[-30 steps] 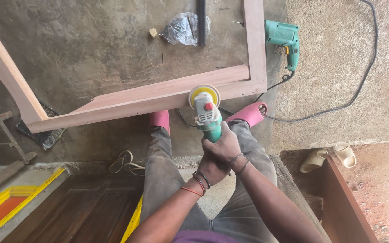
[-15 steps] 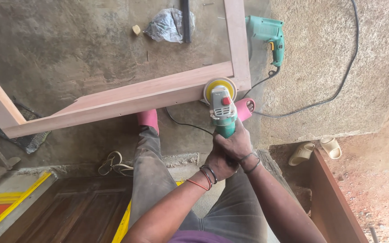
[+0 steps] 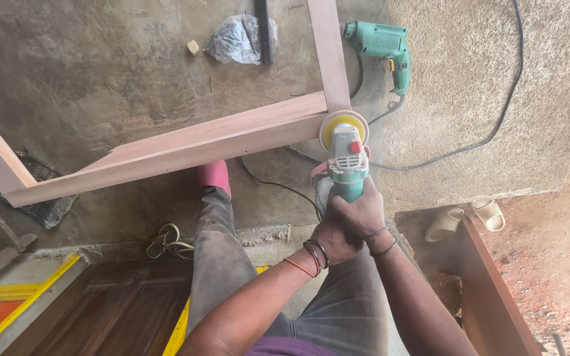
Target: The person hammers nails into a wooden frame using a hammer, then uses a power sander to smooth the frame's surface. The person handles nails, a hammer, and a power sander while working on the wooden frame.
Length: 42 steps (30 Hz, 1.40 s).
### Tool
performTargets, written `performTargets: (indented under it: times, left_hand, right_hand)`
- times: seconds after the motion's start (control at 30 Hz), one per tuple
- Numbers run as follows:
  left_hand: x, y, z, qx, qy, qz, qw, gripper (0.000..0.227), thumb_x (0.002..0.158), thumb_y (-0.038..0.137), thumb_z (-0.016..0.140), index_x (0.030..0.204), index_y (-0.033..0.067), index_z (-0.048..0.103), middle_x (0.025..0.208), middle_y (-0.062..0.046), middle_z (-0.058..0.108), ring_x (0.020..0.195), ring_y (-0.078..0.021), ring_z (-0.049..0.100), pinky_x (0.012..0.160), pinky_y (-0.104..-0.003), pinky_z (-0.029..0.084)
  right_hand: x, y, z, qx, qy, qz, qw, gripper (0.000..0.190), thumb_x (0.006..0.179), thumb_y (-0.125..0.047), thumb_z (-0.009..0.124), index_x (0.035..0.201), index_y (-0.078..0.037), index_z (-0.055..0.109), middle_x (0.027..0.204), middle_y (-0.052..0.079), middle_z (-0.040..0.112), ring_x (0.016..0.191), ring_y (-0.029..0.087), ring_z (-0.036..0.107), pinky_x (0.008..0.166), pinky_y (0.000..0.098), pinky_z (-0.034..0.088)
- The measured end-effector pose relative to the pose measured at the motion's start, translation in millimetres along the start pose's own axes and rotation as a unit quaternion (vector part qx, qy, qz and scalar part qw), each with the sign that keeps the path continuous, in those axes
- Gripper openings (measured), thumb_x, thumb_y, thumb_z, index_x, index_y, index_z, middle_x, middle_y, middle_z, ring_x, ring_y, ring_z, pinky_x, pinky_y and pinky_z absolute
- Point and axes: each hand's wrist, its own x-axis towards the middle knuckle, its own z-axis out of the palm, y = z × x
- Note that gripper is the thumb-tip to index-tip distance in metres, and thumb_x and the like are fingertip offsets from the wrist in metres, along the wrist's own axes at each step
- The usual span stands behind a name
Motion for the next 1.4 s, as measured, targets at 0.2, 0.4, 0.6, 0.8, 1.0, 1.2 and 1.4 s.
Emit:
performTargets:
  times: [0.2,0.4,0.6,0.8,1.0,1.2,1.4]
  left_hand:
    - [20.2,28.7,-23.3,-0.124,0.031,-0.053,0.990,0.058,0.081,0.013,0.061,0.134,-0.0071,0.050,0.130,-0.026,0.055,0.127,-0.0421,0.051,0.111,-0.047,0.039]
    - [34.4,31.8,-12.6,-0.105,-0.064,-0.081,0.989,0.039,0.082,0.009,0.061,0.120,0.0009,0.063,0.122,-0.020,0.065,0.125,-0.0377,0.058,0.110,-0.043,0.045]
    - [36.4,39.7,-22.7,-0.148,0.060,-0.031,0.987,0.070,0.073,0.010,0.061,0.137,-0.0113,0.042,0.133,-0.032,0.048,0.128,-0.0464,0.046,0.112,-0.047,0.038]
    - [-15.8,-6.9,0.1,-0.013,0.039,-0.030,0.999,0.055,0.082,0.019,0.063,0.133,-0.0025,0.054,0.131,-0.028,0.057,0.127,-0.0460,0.049,0.114,-0.050,0.036]
    - [-63.3,-31.7,-18.6,-0.035,0.081,-0.084,0.993,0.046,0.086,0.019,0.069,0.127,0.0028,0.059,0.123,-0.020,0.065,0.122,-0.0375,0.057,0.110,-0.048,0.040]
    - [-85.3,-44.9,-35.8,-0.103,0.063,-0.150,0.981,0.046,0.089,0.021,0.070,0.130,0.0023,0.058,0.124,-0.017,0.067,0.119,-0.0313,0.064,0.102,-0.042,0.049]
    - [-79.8,-46.7,-31.7,-0.164,0.064,-0.173,0.969,0.050,0.087,0.023,0.071,0.130,0.0019,0.056,0.121,-0.016,0.068,0.118,-0.0299,0.066,0.101,-0.041,0.051]
  right_hand:
    - [1.8,7.9,-13.9,0.014,0.019,0.006,1.000,0.055,0.074,-0.030,0.075,0.121,-0.004,0.062,0.103,0.018,0.075,0.097,0.034,0.075,0.086,0.0430,0.056]
    - [4.8,18.6,-27.5,0.033,0.040,0.014,0.999,0.054,0.075,-0.031,0.077,0.117,-0.002,0.063,0.100,0.016,0.076,0.093,0.027,0.076,0.082,0.0398,0.059]
    - [-1.9,1.1,-31.5,0.048,0.064,0.026,0.996,0.054,0.075,-0.031,0.079,0.117,-0.002,0.063,0.100,0.016,0.076,0.092,0.028,0.076,0.083,0.0404,0.058]
    - [-6.3,-16.8,8.7,0.024,0.019,-0.028,0.999,0.061,0.072,-0.031,0.079,0.124,-0.004,0.061,0.106,0.020,0.075,0.099,0.034,0.075,0.086,0.0443,0.057]
    - [-9.9,-24.1,69.0,-0.032,-0.065,-0.025,0.997,0.057,0.071,-0.034,0.079,0.113,-0.003,0.058,0.099,0.023,0.073,0.094,0.042,0.073,0.081,0.0484,0.057]
    - [-11.4,-48.9,93.6,-0.049,-0.109,-0.020,0.993,0.055,0.072,-0.033,0.078,0.108,0.000,0.054,0.092,0.027,0.071,0.094,0.046,0.070,0.081,0.0509,0.055]
    - [-4.5,-41.4,91.1,-0.049,-0.102,-0.031,0.993,0.055,0.071,-0.033,0.079,0.108,0.000,0.055,0.093,0.026,0.071,0.094,0.046,0.070,0.081,0.0505,0.055]
